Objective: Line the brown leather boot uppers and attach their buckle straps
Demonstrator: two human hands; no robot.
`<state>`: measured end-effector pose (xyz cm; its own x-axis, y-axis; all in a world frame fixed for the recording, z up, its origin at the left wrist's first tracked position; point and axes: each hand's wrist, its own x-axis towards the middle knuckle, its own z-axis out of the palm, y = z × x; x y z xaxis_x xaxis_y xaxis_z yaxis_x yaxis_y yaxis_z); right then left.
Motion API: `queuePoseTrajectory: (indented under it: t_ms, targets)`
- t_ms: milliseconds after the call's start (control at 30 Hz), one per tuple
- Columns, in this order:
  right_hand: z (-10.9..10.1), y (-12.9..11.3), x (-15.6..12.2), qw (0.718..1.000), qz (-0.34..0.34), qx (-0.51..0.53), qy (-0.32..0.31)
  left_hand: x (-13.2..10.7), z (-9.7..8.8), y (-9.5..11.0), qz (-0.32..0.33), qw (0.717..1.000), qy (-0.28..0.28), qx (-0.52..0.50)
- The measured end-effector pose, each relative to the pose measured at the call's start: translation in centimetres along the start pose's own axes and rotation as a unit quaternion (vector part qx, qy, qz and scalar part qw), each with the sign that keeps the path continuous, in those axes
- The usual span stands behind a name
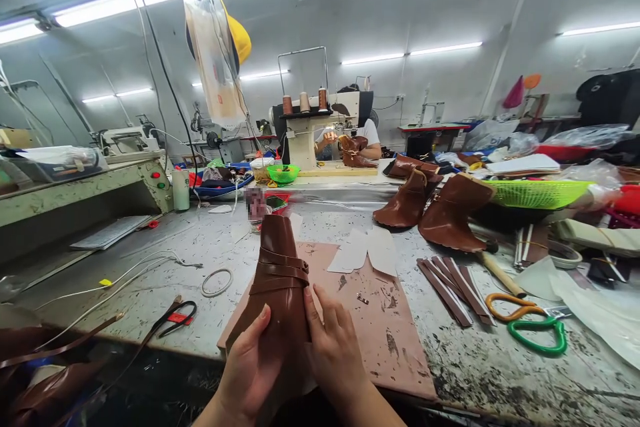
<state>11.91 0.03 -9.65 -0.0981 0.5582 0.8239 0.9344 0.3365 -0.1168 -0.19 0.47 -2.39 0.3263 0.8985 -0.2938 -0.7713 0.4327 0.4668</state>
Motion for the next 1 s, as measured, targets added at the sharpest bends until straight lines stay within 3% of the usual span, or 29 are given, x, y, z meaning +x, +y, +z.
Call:
queuePoseTrajectory:
  t_ms: [100,167,233,333,433,533,667,733,1000]
  targets:
    - [-0.4,-0.7,0.2,0.999,0.015,0.042,0.006,0.3,-0.8,-0.7,0.027,0.997,0.045,0.049]
    - [-0.8,-1.1,0.4,0.996,0.021,0.082,0.017,0.3,-1.3,-1.2,0.018,0.998,0.045,0.043]
    - [-1.1,-1.3,0.7,0.993,0.034,0.109,0.025,0.2,-1.8,-1.5,-0.025,0.999,-0.015,0.015]
    - [-1.5,-1.4,1.0,0.990,0.044,0.136,0.018,0.2,-2.4,-1.6,-0.109,0.981,-0.155,-0.030]
    - [-1.7,-1.5,1.1,0.986,0.048,0.159,0.011,0.2,-2.7,-1.3,-0.128,0.959,-0.248,-0.052]
    - [-1.8,-1.6,0.9,0.981,0.060,0.185,0.016,0.2,-2.4,-1.0,-0.118,0.957,-0.262,-0.051]
    - [-1.5,-1.7,0.4,0.983,0.044,0.173,0.033,0.4,-1.7,-0.8,-0.057,0.976,-0.206,-0.053]
    - [-1.3,-1.7,0.2,0.986,0.035,0.159,0.040,0.6,-1.6,-0.9,-0.037,0.976,-0.205,-0.056]
    - [-0.7,-1.4,-0.3,0.953,0.101,0.285,0.020,1.0,-2.0,-1.3,-0.054,0.922,-0.373,-0.087]
